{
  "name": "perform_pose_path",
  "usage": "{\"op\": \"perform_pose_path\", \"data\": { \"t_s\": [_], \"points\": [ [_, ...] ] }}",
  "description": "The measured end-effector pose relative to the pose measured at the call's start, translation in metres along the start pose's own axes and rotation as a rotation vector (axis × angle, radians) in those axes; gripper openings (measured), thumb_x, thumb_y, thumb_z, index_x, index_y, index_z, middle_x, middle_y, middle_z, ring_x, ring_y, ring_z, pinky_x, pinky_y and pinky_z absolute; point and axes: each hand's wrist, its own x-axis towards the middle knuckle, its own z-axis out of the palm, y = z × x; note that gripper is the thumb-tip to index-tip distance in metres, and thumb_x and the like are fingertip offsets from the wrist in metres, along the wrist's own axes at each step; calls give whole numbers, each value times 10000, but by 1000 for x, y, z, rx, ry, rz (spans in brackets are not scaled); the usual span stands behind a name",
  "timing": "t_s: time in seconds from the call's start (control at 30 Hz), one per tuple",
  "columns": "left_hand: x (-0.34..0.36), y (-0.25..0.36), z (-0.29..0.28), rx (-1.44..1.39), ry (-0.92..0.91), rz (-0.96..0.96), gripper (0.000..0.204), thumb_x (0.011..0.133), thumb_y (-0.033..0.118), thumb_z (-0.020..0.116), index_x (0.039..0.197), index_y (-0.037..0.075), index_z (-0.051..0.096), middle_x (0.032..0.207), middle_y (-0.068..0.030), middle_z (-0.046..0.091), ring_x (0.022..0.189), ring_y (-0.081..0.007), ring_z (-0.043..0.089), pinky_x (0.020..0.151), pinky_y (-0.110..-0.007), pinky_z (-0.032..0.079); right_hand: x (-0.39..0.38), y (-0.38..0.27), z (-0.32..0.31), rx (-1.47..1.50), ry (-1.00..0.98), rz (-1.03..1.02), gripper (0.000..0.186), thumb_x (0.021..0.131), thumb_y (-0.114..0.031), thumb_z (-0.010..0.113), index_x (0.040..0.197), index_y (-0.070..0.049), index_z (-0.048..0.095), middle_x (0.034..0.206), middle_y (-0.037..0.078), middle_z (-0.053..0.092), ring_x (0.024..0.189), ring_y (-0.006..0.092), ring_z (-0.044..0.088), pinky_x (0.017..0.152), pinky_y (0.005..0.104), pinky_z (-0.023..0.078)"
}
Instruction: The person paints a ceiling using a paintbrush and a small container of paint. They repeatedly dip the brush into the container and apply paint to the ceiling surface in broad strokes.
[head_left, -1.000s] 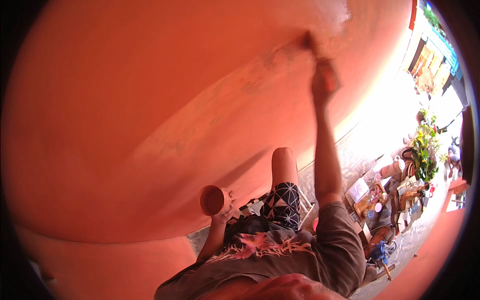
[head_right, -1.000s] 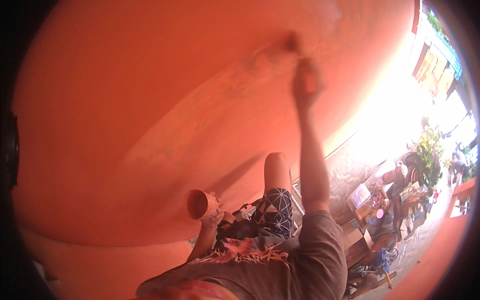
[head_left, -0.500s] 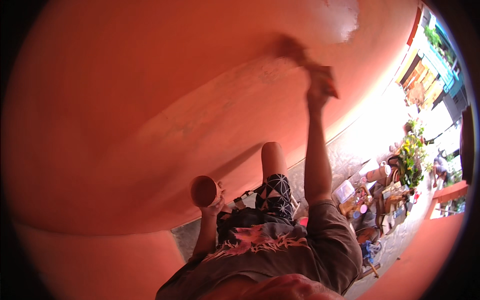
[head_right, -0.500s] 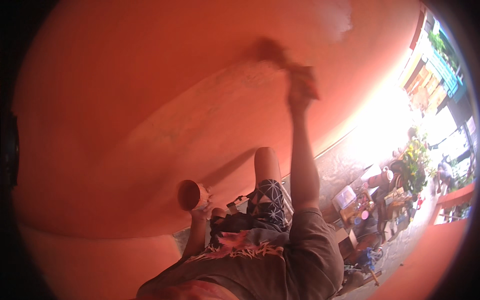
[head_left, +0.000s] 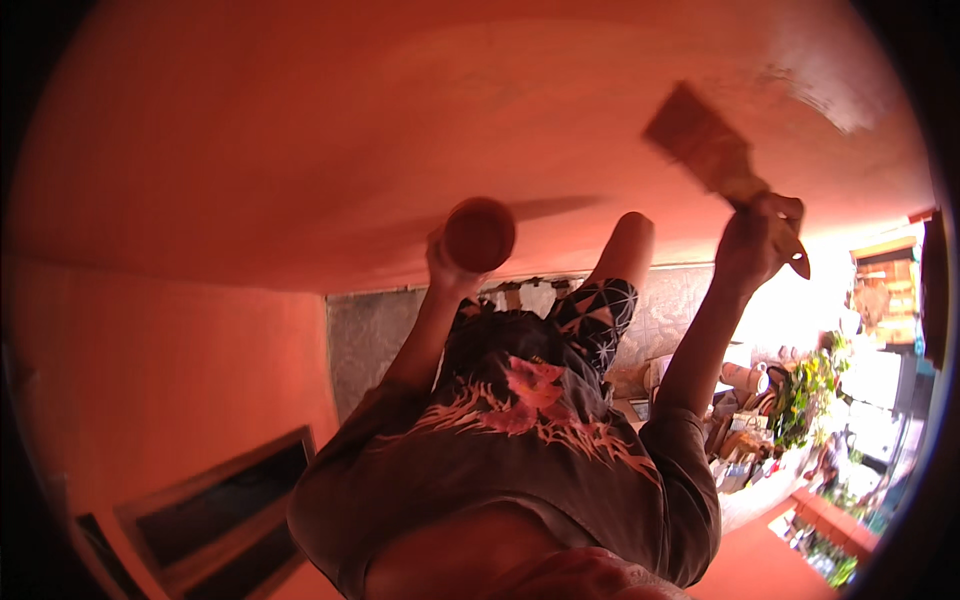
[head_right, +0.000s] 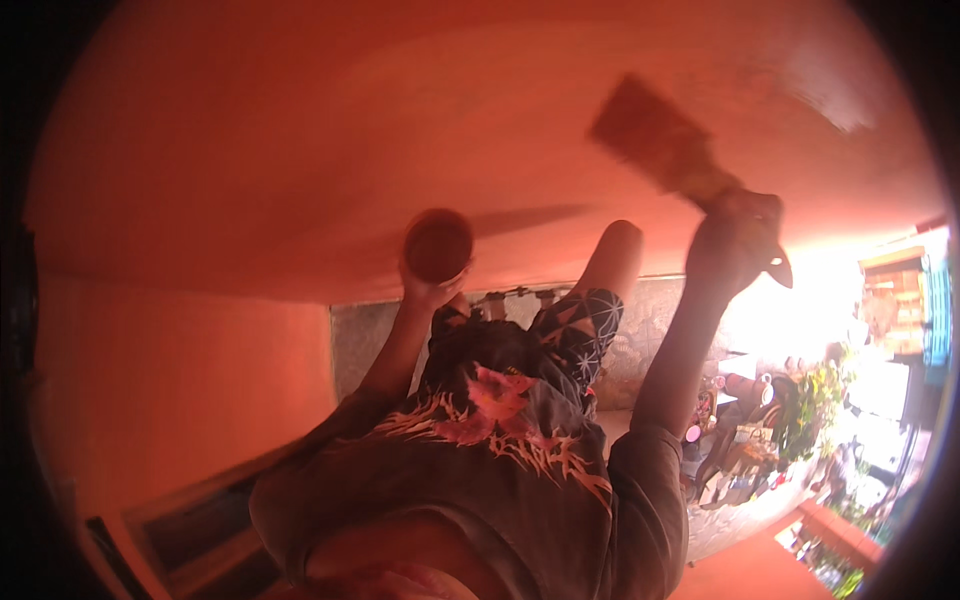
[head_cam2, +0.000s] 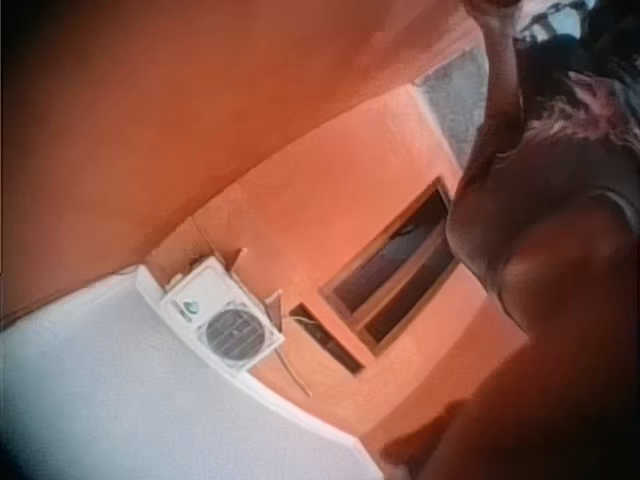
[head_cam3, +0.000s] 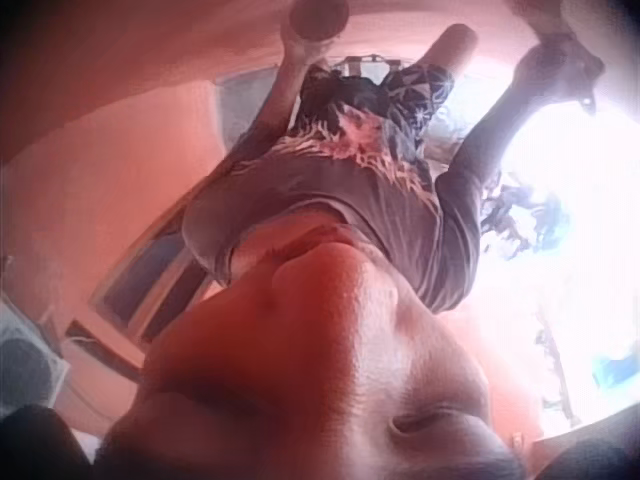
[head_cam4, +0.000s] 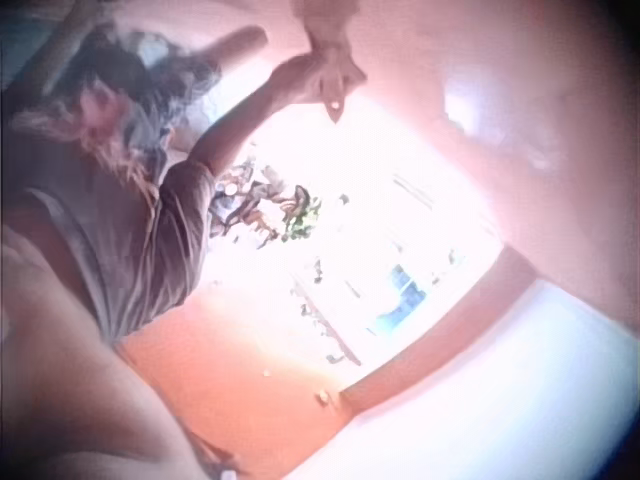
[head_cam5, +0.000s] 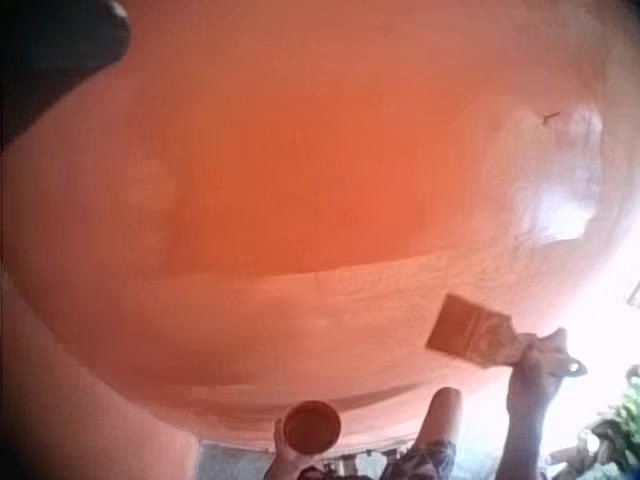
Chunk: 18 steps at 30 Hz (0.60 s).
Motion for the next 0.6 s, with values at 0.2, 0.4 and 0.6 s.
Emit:
{"op": "perform_pose_path", "data": {
  "t_s": [0.2,0.4,0.6],
  "points": [
    [14,-24,53,-31,-46,89,773,922,686,462,1421,96,454,1252,-234,586,910,-414,674,474,-361,581,-61,-102,58,663,-889,109,138,828,115,667,904,50,572,1001,276,709,886,236,700,735,336,557],
    [15,-37,59,-125,-95,12,752,929,673,451,1429,111,450,1292,-176,579,973,-369,673,518,-392,595,-58,-112,68,501,-1161,-117,138,816,100,726,918,48,649,1050,239,719,865,238,731,710,359,605],
    [20,-39,54,-66,-236,21,714,940,637,454,1436,123,451,1361,-149,559,1199,-328,598,884,-504,571,-57,-120,80,283,-1322,-278,153,856,32,724,1004,2,698,1054,138,744,870,219,743,739,313,598]
  ]
}}
